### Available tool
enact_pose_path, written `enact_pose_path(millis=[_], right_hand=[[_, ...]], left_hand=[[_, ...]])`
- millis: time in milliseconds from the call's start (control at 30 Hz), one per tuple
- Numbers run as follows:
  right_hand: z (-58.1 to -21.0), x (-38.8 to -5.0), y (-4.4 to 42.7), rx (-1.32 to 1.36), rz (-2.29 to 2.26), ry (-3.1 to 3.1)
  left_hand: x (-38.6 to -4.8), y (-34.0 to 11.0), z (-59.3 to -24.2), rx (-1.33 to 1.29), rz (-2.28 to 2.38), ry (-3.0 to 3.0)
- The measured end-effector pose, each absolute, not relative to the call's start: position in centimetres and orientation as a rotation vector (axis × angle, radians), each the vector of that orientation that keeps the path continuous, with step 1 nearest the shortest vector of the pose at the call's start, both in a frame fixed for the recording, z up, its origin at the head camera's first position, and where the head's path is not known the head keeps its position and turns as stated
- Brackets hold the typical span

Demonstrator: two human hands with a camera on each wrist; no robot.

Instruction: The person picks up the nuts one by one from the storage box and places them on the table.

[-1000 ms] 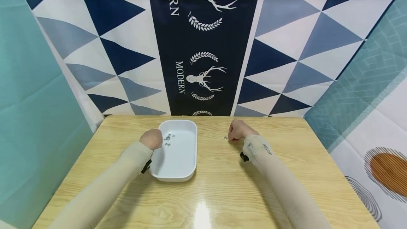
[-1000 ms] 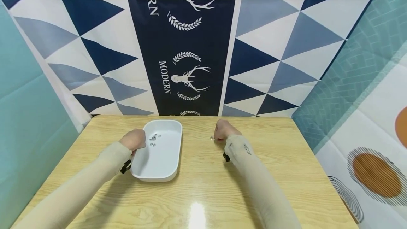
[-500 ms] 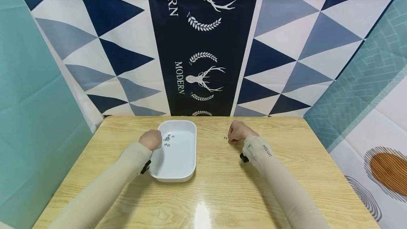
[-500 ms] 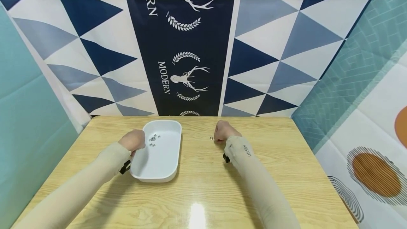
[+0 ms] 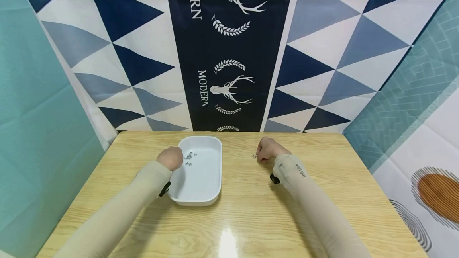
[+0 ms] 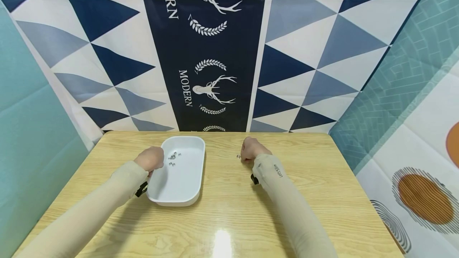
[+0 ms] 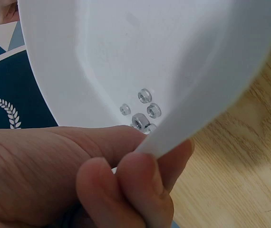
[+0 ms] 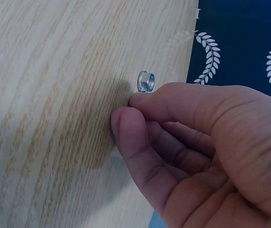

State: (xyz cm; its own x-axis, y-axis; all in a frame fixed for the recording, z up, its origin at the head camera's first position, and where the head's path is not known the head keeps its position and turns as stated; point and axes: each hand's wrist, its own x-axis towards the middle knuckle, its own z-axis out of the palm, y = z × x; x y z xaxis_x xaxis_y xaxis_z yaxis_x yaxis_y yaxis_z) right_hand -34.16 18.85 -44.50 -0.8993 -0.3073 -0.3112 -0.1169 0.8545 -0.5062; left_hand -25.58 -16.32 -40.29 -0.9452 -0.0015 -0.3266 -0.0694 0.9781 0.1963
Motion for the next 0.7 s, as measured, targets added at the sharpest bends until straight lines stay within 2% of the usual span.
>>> enact_pose_path(millis=[700], right_hand=[[-43.57,-34.28,18.94,-0.317,-0.691,2.662]], left_hand=[[-24.93,-16.21,-40.12,-0.020,0.311,2.834]])
